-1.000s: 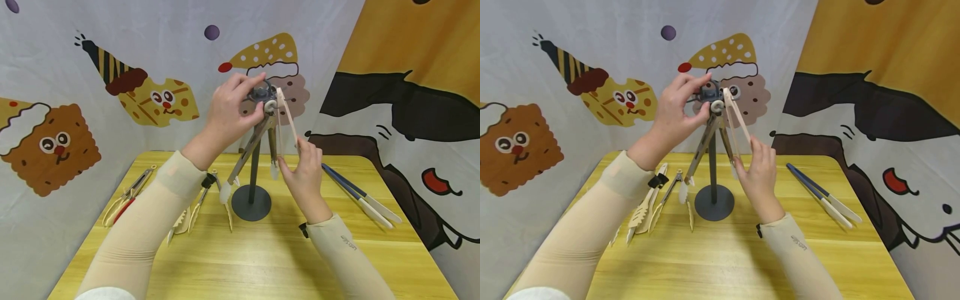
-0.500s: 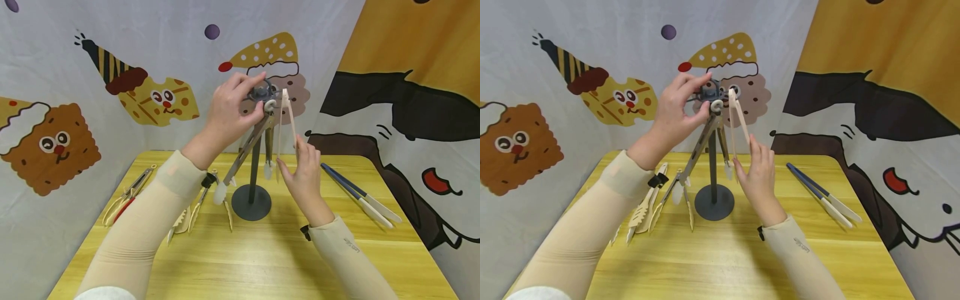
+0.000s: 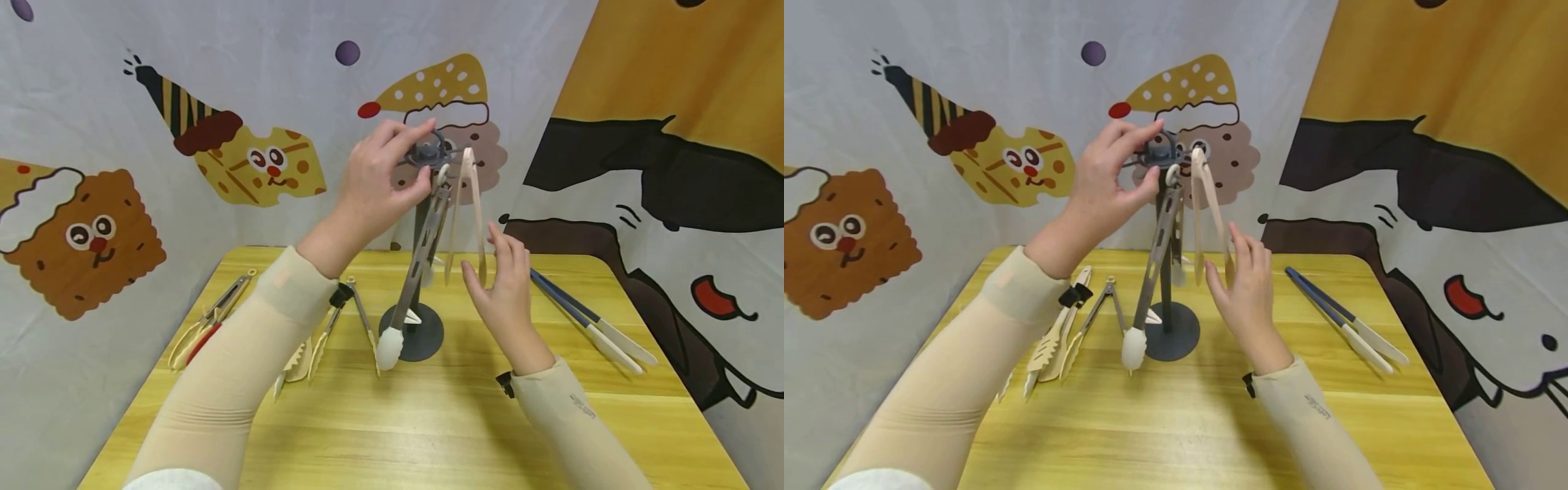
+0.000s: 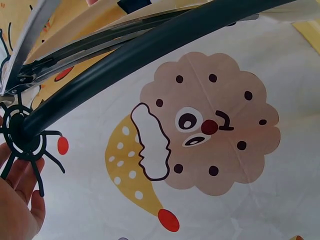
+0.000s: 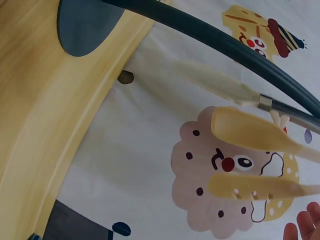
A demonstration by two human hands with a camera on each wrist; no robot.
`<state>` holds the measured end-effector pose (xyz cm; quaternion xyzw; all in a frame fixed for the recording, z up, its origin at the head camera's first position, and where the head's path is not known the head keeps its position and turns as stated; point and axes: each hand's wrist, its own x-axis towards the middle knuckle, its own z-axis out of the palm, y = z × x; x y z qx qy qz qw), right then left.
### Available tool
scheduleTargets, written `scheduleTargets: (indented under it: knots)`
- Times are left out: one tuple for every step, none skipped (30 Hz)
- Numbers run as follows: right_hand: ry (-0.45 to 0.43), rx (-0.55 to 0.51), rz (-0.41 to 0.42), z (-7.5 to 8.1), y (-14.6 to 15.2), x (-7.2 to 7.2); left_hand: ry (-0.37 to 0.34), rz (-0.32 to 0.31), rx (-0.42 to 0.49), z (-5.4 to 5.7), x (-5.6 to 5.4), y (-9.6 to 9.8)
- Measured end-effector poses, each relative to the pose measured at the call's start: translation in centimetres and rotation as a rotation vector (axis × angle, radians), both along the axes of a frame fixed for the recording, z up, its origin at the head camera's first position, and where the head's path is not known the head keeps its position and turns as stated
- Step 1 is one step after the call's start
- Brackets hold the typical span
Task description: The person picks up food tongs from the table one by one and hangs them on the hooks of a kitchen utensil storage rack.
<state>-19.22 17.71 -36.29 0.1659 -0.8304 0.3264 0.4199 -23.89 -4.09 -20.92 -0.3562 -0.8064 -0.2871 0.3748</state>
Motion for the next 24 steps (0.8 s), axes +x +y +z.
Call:
scheduleTargets:
  knots:
    - [0.001, -0.007, 0.004, -0.1, 0.2, 0.1, -0.001, -0.001, -0.001, 0.0, 0.0, 0.0]
    - [0.002, -0.013, 0.007, -0.1, 0.4, 0.1, 0.001, -0.002, -0.002, 0.0, 0.0, 0.0]
    - [0.003, -0.017, 0.008, -0.1, 0.6, 0.2, 0.001, -0.004, -0.002, 0.0, 0.0, 0.0]
    - [0.004, -0.021, 0.009, -0.2, 0.9, 0.3, 0.001, -0.005, -0.002, 0.0, 0.0, 0.0]
    - [0.004, -0.026, 0.009, -0.3, 1.1, 0.3, 0.001, -0.006, -0.001, 0.0, 0.0, 0.0]
    - [0.001, -0.030, 0.007, -0.3, 1.3, 0.4, 0.000, -0.006, -0.001, 0.0, 0.0, 0.0]
    - [0.000, -0.036, 0.008, -0.4, 1.6, 0.4, -0.001, -0.007, -0.001, 0.0, -0.1, 0.0]
    - [-0.003, -0.039, 0.006, -0.5, 1.8, 0.4, -0.001, -0.008, 0.001, 0.0, -0.1, 0.0]
    - [-0.008, -0.042, 0.004, -0.6, 2.0, 0.4, -0.004, -0.009, 0.002, 0.0, -0.1, 0.0]
    - [-0.013, -0.044, 0.002, -0.7, 2.2, 0.4, -0.006, -0.011, 0.004, 0.0, -0.1, 0.0]
    - [-0.019, -0.045, -0.001, -0.8, 2.4, 0.5, -0.009, -0.012, 0.005, 0.0, -0.1, 0.0]
    - [-0.025, -0.044, -0.005, -0.9, 2.6, 0.5, -0.012, -0.014, 0.006, 0.0, 0.0, 0.0]
    - [-0.033, -0.043, -0.010, -0.9, 2.9, 0.5, -0.016, -0.017, 0.007, 0.0, 0.0, 0.0]
    - [-0.042, -0.040, -0.018, -1.0, 3.1, 0.5, -0.018, -0.021, 0.009, 0.0, 0.0, 0.0]
    - [-0.054, -0.035, -0.024, -1.1, 3.3, 0.5, -0.021, -0.024, 0.009, 0.0, 0.0, 0.0]
    - [-0.063, -0.029, -0.031, -1.2, 3.5, 0.5, -0.024, -0.028, 0.010, 0.0, 0.0, 0.0]
    - [-0.074, -0.024, -0.038, -1.3, 3.7, 0.5, -0.026, -0.030, 0.010, 0.1, 0.0, 0.0]
    - [-0.086, -0.014, -0.046, -1.4, 4.0, 0.4, -0.027, -0.034, 0.011, 0.1, 0.0, 0.0]
    - [-0.101, -0.005, -0.052, -1.5, 4.2, 0.4, -0.028, -0.037, 0.012, 0.1, 0.0, 0.0]
    - [-0.118, 0.007, -0.060, -1.7, 4.5, 0.4, -0.028, -0.039, 0.012, 0.1, 0.0, 0.0]
    - [-0.136, 0.019, -0.067, -1.8, 4.7, 0.4, -0.028, -0.039, 0.012, 0.1, 0.0, 0.0]
    - [-0.154, 0.032, -0.076, -1.9, 5.0, 0.3, -0.028, -0.040, 0.013, 0.1, 0.0, 0.0]
    - [-0.179, 0.047, -0.086, -2.0, 5.3, 0.3, -0.027, -0.040, 0.012, 0.1, 0.0, 0.0]
    - [-0.204, 0.064, -0.098, -2.1, 5.5, 0.3, -0.026, -0.040, 0.012, 0.1, 0.0, 0.0]
